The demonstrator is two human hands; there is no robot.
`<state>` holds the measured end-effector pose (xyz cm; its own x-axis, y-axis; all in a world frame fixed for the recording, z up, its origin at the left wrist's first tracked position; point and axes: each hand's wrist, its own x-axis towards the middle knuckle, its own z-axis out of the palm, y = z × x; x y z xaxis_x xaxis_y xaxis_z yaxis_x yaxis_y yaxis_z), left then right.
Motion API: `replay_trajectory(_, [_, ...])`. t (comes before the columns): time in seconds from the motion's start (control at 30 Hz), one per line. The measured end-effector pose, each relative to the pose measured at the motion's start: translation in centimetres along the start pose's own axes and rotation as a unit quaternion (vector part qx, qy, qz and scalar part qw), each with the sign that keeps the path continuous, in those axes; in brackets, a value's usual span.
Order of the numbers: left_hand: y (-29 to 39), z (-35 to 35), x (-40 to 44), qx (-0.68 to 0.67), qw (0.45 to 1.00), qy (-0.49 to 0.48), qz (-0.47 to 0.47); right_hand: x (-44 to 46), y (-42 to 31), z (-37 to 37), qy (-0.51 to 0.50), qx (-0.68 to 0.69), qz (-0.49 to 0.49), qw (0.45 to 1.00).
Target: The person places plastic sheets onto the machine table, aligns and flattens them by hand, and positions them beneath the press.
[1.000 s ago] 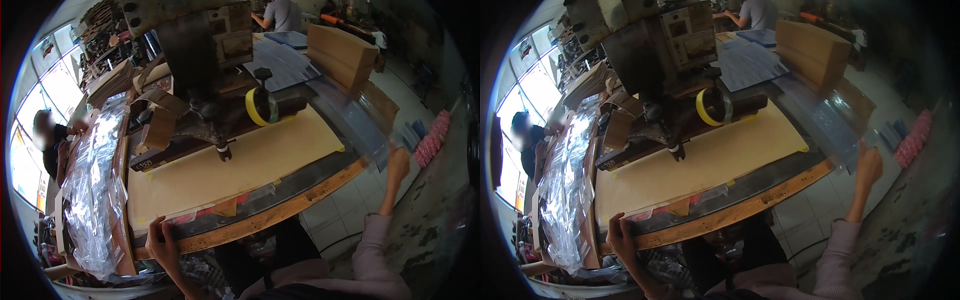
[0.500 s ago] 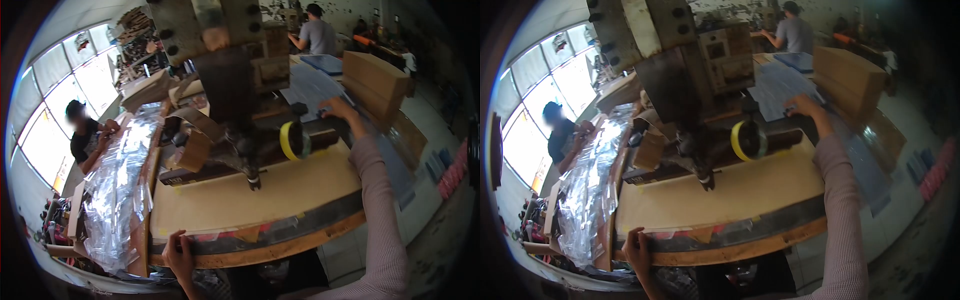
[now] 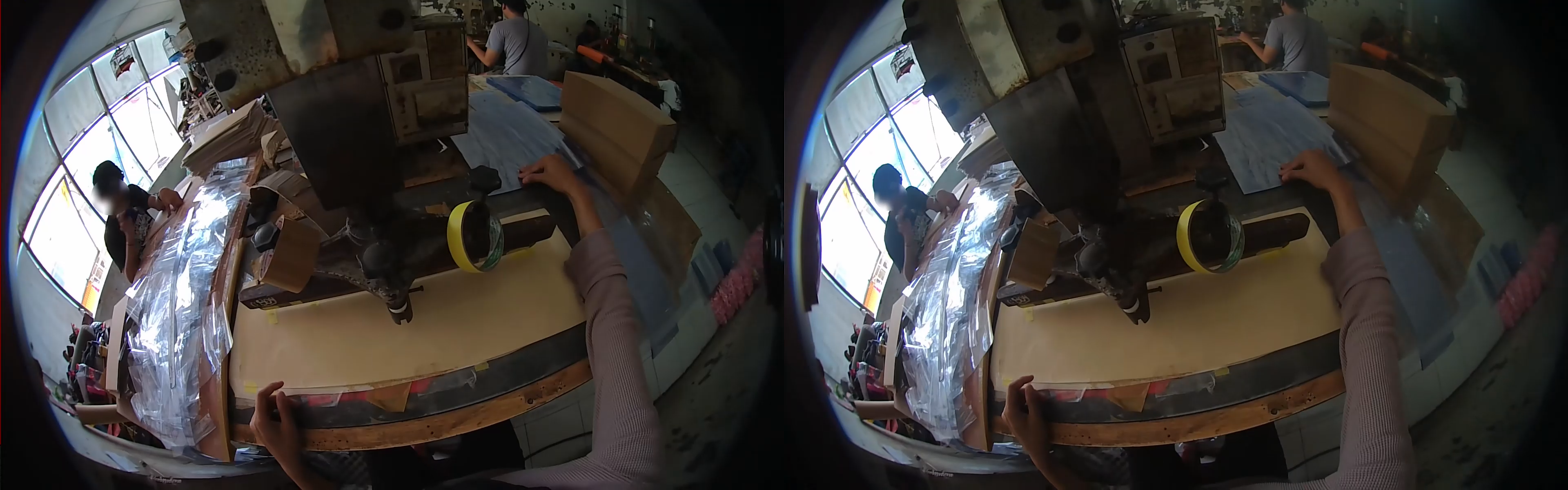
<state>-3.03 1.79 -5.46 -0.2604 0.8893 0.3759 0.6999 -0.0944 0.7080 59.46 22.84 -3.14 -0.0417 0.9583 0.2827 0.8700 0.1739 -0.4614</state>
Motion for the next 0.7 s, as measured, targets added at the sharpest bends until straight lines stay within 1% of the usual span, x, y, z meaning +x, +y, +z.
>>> replay_trajectory(0.03, [-0.1,0.0,0.0,-0.001,1.000,-0.001,0.003,-0.1,-0.2,0.0,0.007,-0.007,0.000,1.000])
replay_trajectory(0.13, [-0.5,-0.2,0.1,0.004,1.000,-0.010,0.013,0.9,1.1,0.9,0.079,-0.040,0.011,0.996])
replay_trajectory(0.2, [-0.5,-0.2,0.2,0.007,1.000,-0.012,0.021,1.5,2.3,1.7,0.187,0.119,0.073,0.972])
replay_trajectory(0.23, [-0.4,-0.3,0.2,0.009,1.000,-0.013,0.024,1.8,3.0,2.0,0.237,0.198,0.102,0.946])
replay_trajectory(0.33, [0.3,-0.4,0.1,-0.005,1.000,-0.015,0.012,2.3,4.8,1.7,0.360,0.331,0.180,0.853])
replay_trajectory(0.43, [0.4,-0.4,0.1,0.005,1.000,-0.007,0.016,2.6,5.8,-0.8,0.511,0.402,0.161,0.742])
replay_trajectory(0.47, [0.5,-0.4,0.1,0.007,1.000,-0.010,0.014,2.9,6.0,-2.4,0.581,0.228,0.128,0.771])
replay_trajectory(0.5, [0.6,-0.4,0.1,0.008,1.000,-0.012,0.013,2.9,5.5,-4.2,0.631,0.046,0.091,0.769])
replay_trajectory(0.53, [0.7,-0.5,0.1,0.010,1.000,-0.015,0.010,2.1,2.9,-6.5,0.624,0.031,0.059,0.778])
replay_trajectory(0.57, [0.8,-0.6,0.1,0.004,1.000,-0.013,0.018,0.7,-1.4,-9.1,0.617,0.015,0.026,0.787])
replay_trajectory(0.63, [0.8,-0.6,0.1,-0.005,0.999,-0.014,0.033,-3.3,-12.0,-12.9,0.507,0.064,-0.120,0.851])
replay_trajectory(0.7, [0.9,-0.7,0.2,-0.006,0.999,-0.012,0.049,-8.2,-20.9,-13.4,0.393,0.027,-0.202,0.897])
